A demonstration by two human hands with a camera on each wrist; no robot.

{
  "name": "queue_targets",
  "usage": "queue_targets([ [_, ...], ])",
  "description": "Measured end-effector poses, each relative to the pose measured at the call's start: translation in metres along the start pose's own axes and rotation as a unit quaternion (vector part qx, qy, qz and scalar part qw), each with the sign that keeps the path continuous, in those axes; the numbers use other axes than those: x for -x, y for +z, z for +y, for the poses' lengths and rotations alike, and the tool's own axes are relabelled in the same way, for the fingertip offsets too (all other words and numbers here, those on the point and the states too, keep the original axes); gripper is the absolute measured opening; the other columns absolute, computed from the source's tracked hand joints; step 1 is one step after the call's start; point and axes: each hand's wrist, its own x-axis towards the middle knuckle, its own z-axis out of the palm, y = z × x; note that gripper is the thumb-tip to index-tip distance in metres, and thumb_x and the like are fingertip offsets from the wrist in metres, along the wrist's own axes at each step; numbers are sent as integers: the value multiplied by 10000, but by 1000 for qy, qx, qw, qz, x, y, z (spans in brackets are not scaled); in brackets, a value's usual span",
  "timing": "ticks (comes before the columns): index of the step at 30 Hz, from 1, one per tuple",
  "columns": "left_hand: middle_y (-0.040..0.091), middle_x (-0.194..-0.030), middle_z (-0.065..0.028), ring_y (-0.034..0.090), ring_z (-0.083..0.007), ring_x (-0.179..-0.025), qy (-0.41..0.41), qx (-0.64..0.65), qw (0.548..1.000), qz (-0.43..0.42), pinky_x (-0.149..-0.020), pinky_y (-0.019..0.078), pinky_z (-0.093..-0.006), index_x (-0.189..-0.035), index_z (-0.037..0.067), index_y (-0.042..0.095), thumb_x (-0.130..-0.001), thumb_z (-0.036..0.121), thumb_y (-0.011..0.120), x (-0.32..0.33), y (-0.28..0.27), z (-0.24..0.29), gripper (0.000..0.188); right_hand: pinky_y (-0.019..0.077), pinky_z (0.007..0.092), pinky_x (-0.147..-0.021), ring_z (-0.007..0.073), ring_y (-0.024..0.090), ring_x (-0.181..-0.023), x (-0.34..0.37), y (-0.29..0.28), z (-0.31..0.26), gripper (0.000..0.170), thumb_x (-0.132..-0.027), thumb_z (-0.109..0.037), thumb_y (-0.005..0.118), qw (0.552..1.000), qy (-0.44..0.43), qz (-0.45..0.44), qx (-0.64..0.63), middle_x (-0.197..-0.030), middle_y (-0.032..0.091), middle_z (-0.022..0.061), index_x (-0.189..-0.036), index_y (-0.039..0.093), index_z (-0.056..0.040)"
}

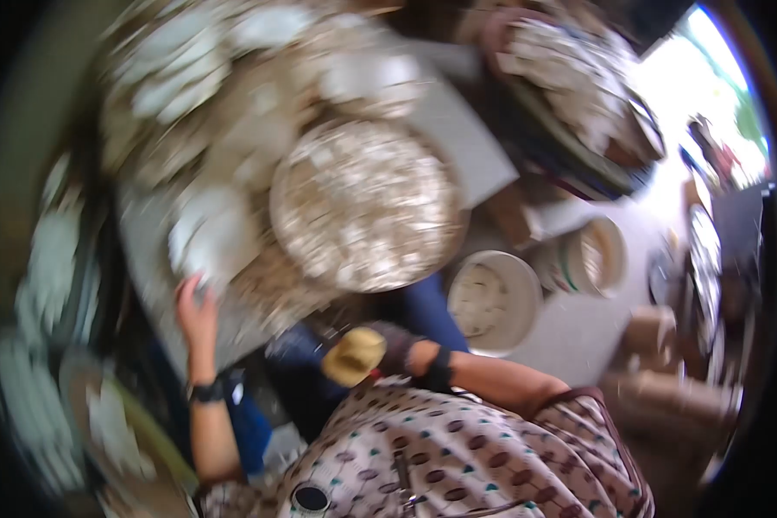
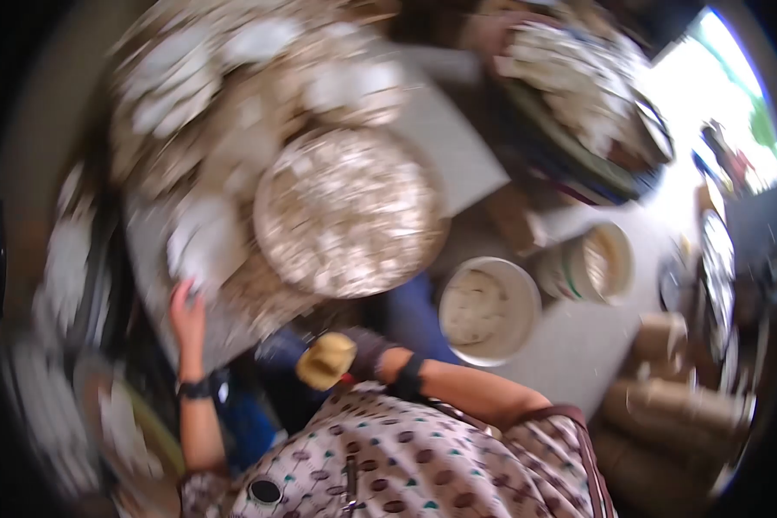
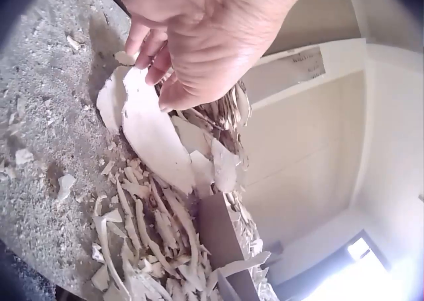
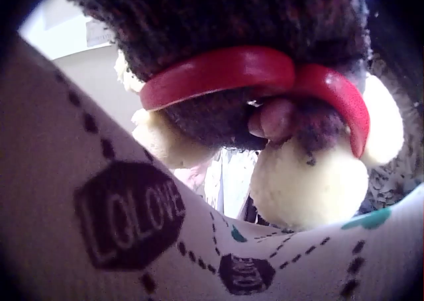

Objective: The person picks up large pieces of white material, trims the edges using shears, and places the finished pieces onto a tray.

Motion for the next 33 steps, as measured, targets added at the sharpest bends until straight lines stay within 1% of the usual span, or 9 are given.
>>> queue_targets([
  [2, 596, -1037, -91, 569, -190, -943, -90, 133, 986, 31, -831, 448, -294, -1078, 20, 584, -768, -2, 601, 12, -1, -21, 312, 486, 336, -751, 237, 615, -825, -3, 6, 31, 323, -725, -248, 700, 997, 24, -59, -38, -919, 638, 118, -975, 613, -64],
  [4, 623, -985, -68, 576, -132, -870, -139, 147, 979, 32, -805, 453, -247, -1112, 5, 575, -790, 35, 617, 14, -14, -5, 326, 486, 305, -780, 175, 605, -879, -2, 9, 50, 283, -791, -200, 658, 935, 176, -70, -299, -955, 632, 91, -1010, 589, -34],
  [6, 620, -955, -74, 571, -106, -827, -205, 201, 957, 44, -704, 479, -233, -1117, 11, 574, -797, 62, 624, 15, -18, -7, 328, 495, 280, -792, 151, 599, -866, -4, 9, 43, 175, -826, -79, 601, 895, 142, -59, -418, -962, 624, 81, -977, 581, 8],
  [8, 612, -959, -70, 565, -94, -811, -254, 237, 937, 46, -666, 484, -229, -1117, 15, 574, -797, 75, 631, 11, -21, 1, 330, 491, 279, -794, 146, 601, -865, -5, 8, 45, 184, -819, -108, 621, 951, 144, -66, -264, -950, 632, 71, -969, 593, -3],
  [10, 607, -975, -76, 569, -103, -803, -268, 224, 936, 37, -665, 486, -236, -1110, 7, 573, -785, 83, 642, 3, -17, 3, 342, 485, 306, -800, 174, 606, -870, -6, 5, 54, 433, -642, -160, 772, 982, 95, -98, -130, -944, 621, 68, -1012, 572, -59],
  [17, 553, -1110, -174, 525, -311, -1028, 7, -153, 984, 90, -889, 429, -356, -1143, -14, 526, -688, 147, 707, -31, 1, 12, 515, 485, 311, -751, 231, 610, -823, -4, 8, 46, 329, -664, -181, 741, 984, 102, -76, -124, -879, 623, 100, -931, 590, -61],
  [25, 559, -1099, -198, 557, -304, -997, -50, -273, 960, -37, -815, 468, -356, -1212, -28, 445, -686, 205, 731, -55, -9, 35, 643, 486, 308, -736, 214, 609, -808, -5, 6, 37, 264, -719, -190, 710, 984, 116, -65, -120, -857, 622, 91, -914, 593, -56],
  [28, 617, -945, -130, 617, -211, -828, -193, 242, 940, -145, -709, 501, -284, -1193, -48, 447, -723, 137, 710, -61, -23, -18, 570, 488, 304, -731, 198, 610, -789, -3, 12, 46, 263, -719, -199, 719, 965, 131, -43, -224, -837, 624, 82, -905, 599, -57],
  [33, 623, -922, -115, 625, -166, -793, -273, 409, 869, -53, -712, 519, -292, -1027, -2, 486, -815, 38, 576, -23, -53, 49, 233, 477, 288, -839, 140, 589, -918, -6, 5, 37, 210, -823, -99, 632, 939, 134, -104, -298, -987, 618, 59, -1012, 591, -16],
])
